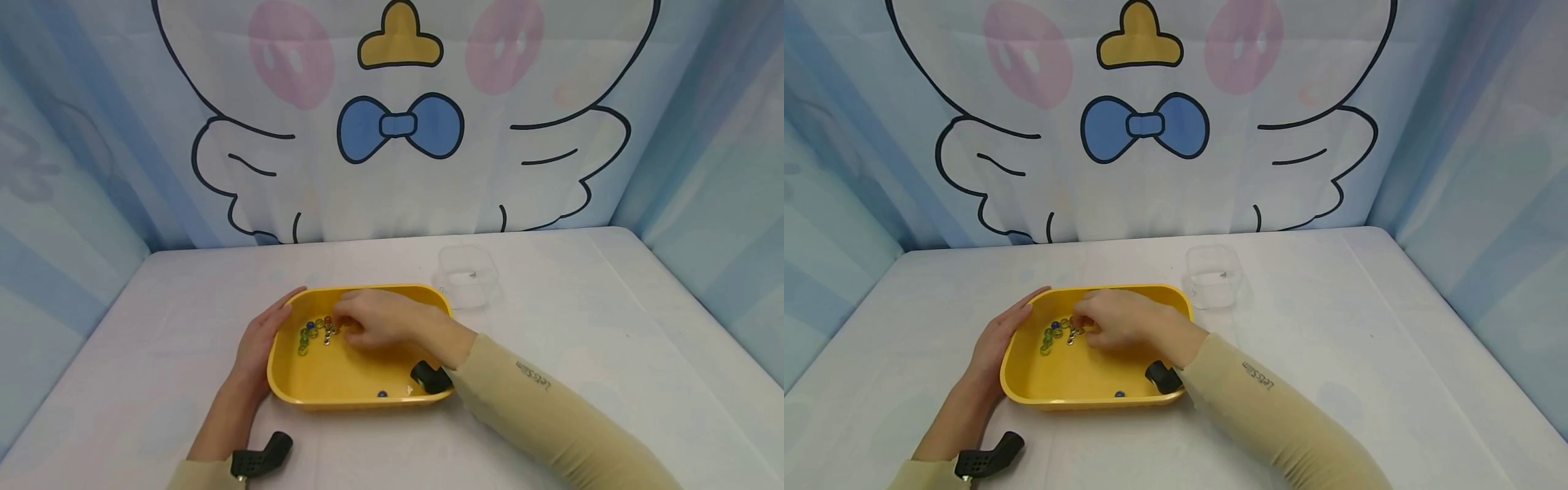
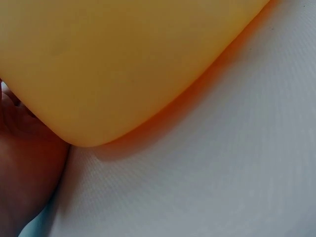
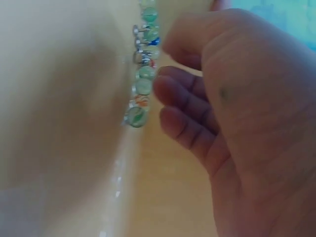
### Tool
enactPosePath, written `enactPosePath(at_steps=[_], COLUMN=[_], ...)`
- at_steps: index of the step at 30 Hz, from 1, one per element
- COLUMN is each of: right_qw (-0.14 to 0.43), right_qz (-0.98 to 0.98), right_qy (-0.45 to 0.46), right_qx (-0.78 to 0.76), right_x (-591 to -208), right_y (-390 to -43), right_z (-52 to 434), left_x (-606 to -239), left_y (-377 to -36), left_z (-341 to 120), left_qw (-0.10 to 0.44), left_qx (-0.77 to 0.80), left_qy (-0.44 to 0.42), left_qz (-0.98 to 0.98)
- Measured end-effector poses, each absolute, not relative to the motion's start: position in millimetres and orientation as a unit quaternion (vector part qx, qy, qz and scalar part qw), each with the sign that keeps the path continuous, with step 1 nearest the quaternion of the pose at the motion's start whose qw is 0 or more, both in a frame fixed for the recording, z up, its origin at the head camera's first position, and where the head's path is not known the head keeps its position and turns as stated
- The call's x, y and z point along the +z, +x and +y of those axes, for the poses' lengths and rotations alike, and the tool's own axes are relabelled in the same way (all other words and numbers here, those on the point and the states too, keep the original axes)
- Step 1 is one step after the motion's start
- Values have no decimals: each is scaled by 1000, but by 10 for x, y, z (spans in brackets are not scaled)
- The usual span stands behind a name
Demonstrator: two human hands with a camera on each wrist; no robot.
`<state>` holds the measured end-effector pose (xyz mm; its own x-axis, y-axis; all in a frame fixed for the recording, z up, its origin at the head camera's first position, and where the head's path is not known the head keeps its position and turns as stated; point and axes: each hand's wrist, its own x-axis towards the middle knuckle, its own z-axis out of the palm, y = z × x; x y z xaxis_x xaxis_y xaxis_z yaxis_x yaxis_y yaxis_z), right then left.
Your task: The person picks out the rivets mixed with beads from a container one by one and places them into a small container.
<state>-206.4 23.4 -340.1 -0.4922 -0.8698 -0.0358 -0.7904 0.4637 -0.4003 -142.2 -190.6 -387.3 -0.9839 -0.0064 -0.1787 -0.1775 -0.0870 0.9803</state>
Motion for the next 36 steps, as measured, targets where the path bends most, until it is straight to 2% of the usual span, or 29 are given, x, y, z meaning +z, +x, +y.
enactPosePath(at_steps=[36], right_qw=[116], right_qz=[839], right_qy=[-524], right_qx=[-87], right_x=[-3477], right_y=[-2092], right_z=[121], left_x=[-3864], left_y=[-1436], left_z=[-1927], left_qw=[61], left_qx=[731], left_qy=[-70], left_qz=[676])
